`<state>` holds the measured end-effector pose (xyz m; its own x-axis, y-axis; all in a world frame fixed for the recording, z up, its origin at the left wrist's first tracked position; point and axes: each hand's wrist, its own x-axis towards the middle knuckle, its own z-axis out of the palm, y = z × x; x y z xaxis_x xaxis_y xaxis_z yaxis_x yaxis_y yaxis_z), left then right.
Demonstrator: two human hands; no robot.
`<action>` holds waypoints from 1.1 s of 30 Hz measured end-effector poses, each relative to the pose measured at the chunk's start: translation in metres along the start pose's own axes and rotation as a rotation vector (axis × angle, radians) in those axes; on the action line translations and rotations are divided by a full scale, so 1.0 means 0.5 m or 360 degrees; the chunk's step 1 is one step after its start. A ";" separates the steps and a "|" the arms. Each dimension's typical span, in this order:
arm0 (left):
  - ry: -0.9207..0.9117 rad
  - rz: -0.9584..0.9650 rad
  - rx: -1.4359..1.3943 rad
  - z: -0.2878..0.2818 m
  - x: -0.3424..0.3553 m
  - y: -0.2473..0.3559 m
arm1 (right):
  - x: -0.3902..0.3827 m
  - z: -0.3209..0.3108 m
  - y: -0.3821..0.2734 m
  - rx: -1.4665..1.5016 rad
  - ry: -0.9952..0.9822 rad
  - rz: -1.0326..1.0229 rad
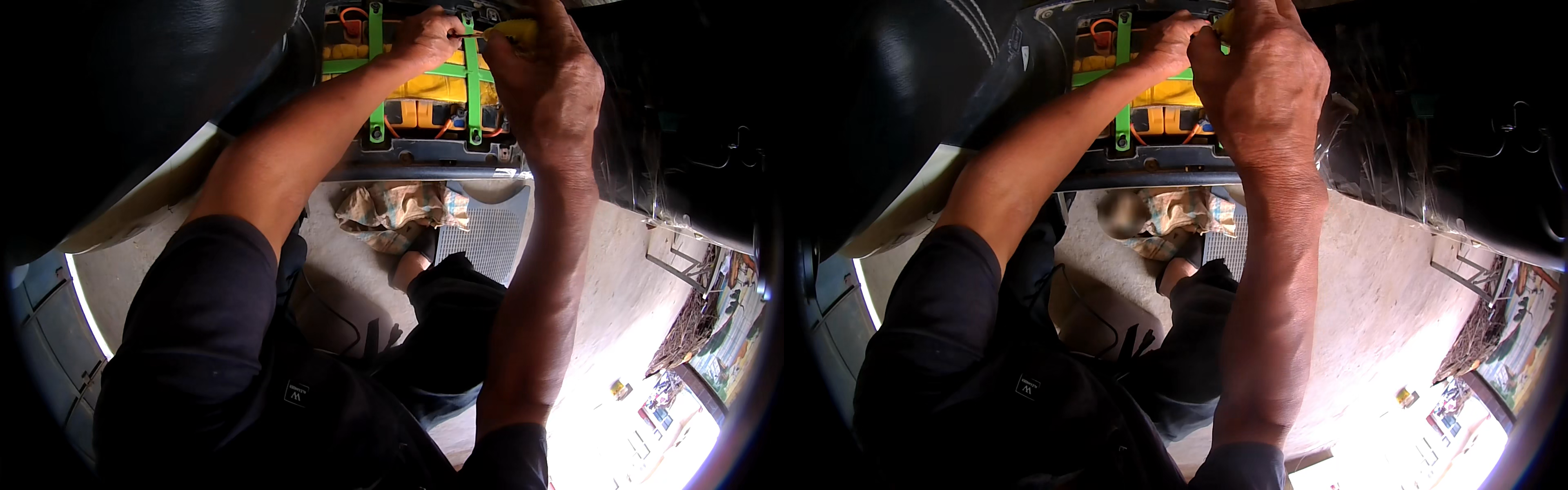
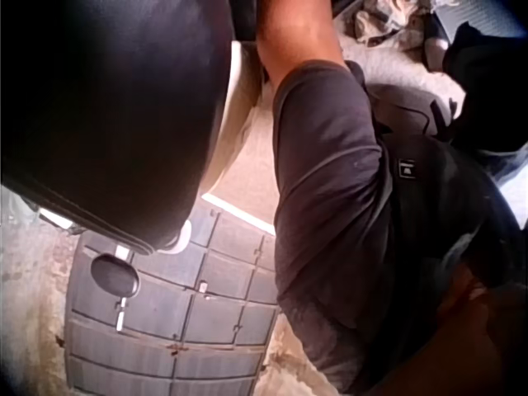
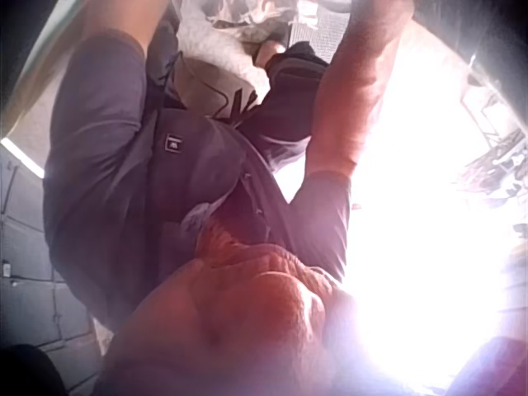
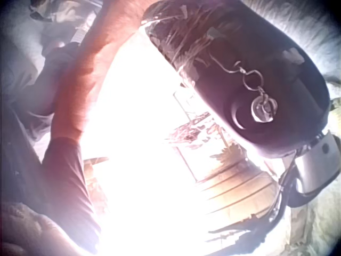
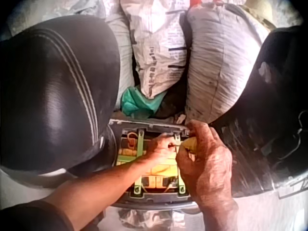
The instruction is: The person uses a yellow screwdriver to tighten screws on the terminals of a yellow battery pack secured with green straps. The person works on the battery terminals, adjusting the connections while the battery remains in its compartment.
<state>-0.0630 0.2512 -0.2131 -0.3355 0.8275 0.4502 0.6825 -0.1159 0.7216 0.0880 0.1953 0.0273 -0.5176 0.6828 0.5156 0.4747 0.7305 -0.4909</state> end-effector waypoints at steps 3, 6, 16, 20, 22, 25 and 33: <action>-0.0166 -0.0106 0.0077 -0.028 -0.001 0.052 | -0.015 -0.019 0.025 -0.0213 0.0018 0.0101; -0.0122 -0.0041 0.0125 -0.025 -0.003 0.042 | -0.013 -0.053 0.062 -0.1807 -0.0203 -0.0422; -0.0100 -0.0031 0.0112 -0.025 -0.002 0.046 | -0.001 -0.024 0.042 -0.0424 0.0087 0.0043; -0.0045 0.0012 0.0174 -0.022 -0.003 0.049 | 0.050 -0.005 0.065 0.0045 0.0217 0.0180; -0.0016 -0.0010 0.0164 -0.021 -0.003 0.039 | 0.062 0.009 0.014 -0.0361 0.0322 0.0186; -0.0060 -0.0084 0.0161 -0.020 -0.003 0.054 | 0.072 0.010 0.016 -0.0328 0.0418 0.0270; -0.0132 -0.0141 0.0169 -0.037 -0.002 0.067 | 0.085 0.002 0.030 -0.0316 0.0285 0.0156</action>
<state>-0.0520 0.2363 -0.1796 -0.3454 0.8750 0.3393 0.7189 0.0143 0.6949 0.0727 0.2353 0.0412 -0.3367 0.7279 0.5973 0.6556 0.6366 -0.4061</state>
